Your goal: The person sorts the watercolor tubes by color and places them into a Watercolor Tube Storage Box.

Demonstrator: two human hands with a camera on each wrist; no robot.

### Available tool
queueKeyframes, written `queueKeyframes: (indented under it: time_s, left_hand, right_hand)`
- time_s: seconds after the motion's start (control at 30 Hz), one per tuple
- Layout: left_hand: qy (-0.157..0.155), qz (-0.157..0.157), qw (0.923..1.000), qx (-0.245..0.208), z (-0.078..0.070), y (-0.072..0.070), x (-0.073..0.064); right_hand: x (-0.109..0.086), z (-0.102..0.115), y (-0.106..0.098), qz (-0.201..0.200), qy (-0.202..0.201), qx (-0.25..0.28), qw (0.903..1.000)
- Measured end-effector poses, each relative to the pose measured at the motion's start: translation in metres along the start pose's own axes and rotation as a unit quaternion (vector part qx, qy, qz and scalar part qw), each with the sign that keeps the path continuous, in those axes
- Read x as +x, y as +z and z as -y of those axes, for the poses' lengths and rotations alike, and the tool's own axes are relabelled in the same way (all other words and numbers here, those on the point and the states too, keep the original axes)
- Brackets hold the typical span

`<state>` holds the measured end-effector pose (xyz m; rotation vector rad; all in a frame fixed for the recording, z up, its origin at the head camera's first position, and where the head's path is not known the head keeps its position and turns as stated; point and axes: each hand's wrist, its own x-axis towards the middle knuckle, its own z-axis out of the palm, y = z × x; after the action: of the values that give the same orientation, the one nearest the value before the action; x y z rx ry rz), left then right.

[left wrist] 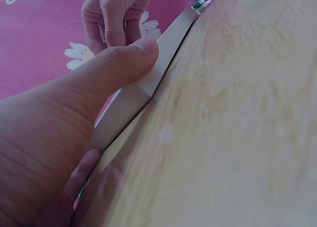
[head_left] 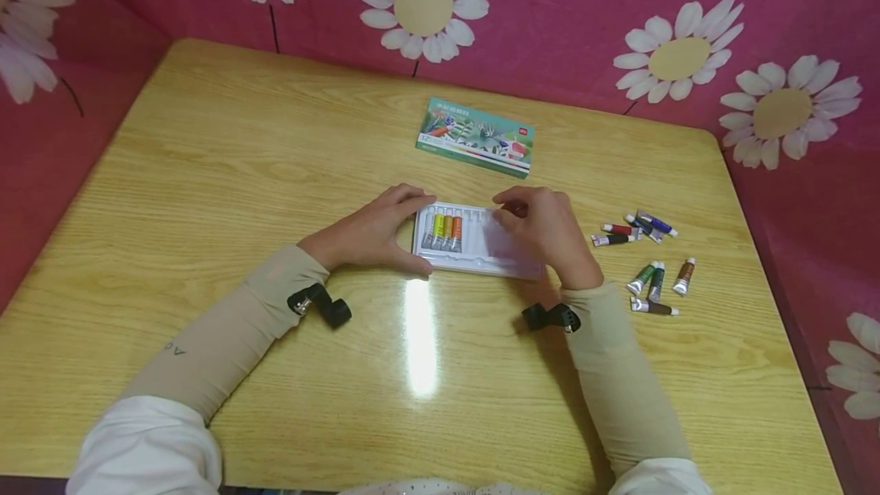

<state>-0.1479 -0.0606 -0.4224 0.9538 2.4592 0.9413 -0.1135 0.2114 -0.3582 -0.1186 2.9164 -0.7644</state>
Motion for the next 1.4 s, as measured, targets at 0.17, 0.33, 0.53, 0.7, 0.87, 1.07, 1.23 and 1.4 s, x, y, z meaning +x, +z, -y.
queueKeyframes:
  time_s: [0.17,0.33,0.53,0.7,0.87,1.07,1.23,1.4]
  left_hand:
    - [-0.001,0.003,1.0000,0.000,0.000,0.000,0.000]
    - [0.001,0.002,1.0000,0.003,0.000,0.000,0.000]
    - [0.001,0.002,1.0000,0.004,0.000,0.000,0.000]
    - [0.000,0.001,1.0000,0.000,-0.002,-0.001,-0.001]
    - [0.000,0.000,1.0000,0.002,-0.002,0.000,-0.001]
    - [0.005,0.000,1.0000,0.003,-0.002,-0.001,0.000]
    - [0.005,0.002,1.0000,0.003,-0.002,-0.002,-0.001]
    - [0.007,0.002,1.0000,0.005,-0.001,-0.001,-0.001]
  right_hand:
    - [-0.001,-0.006,-0.012,0.000,0.022,-0.012,0.9997]
    - [-0.003,-0.014,-0.024,-0.012,0.036,-0.014,0.9992]
    - [-0.005,-0.030,-0.037,-0.010,0.038,-0.020,0.9990]
    - [-0.006,-0.044,-0.048,0.006,0.061,-0.022,0.9979]
    - [-0.006,-0.062,-0.059,0.021,0.090,-0.027,0.9954]
    - [-0.008,-0.083,-0.067,0.026,0.117,-0.040,0.9921]
    - [-0.011,-0.097,-0.072,0.015,0.117,-0.044,0.9920]
    - [-0.014,-0.106,-0.075,0.019,0.124,-0.050,0.9908]
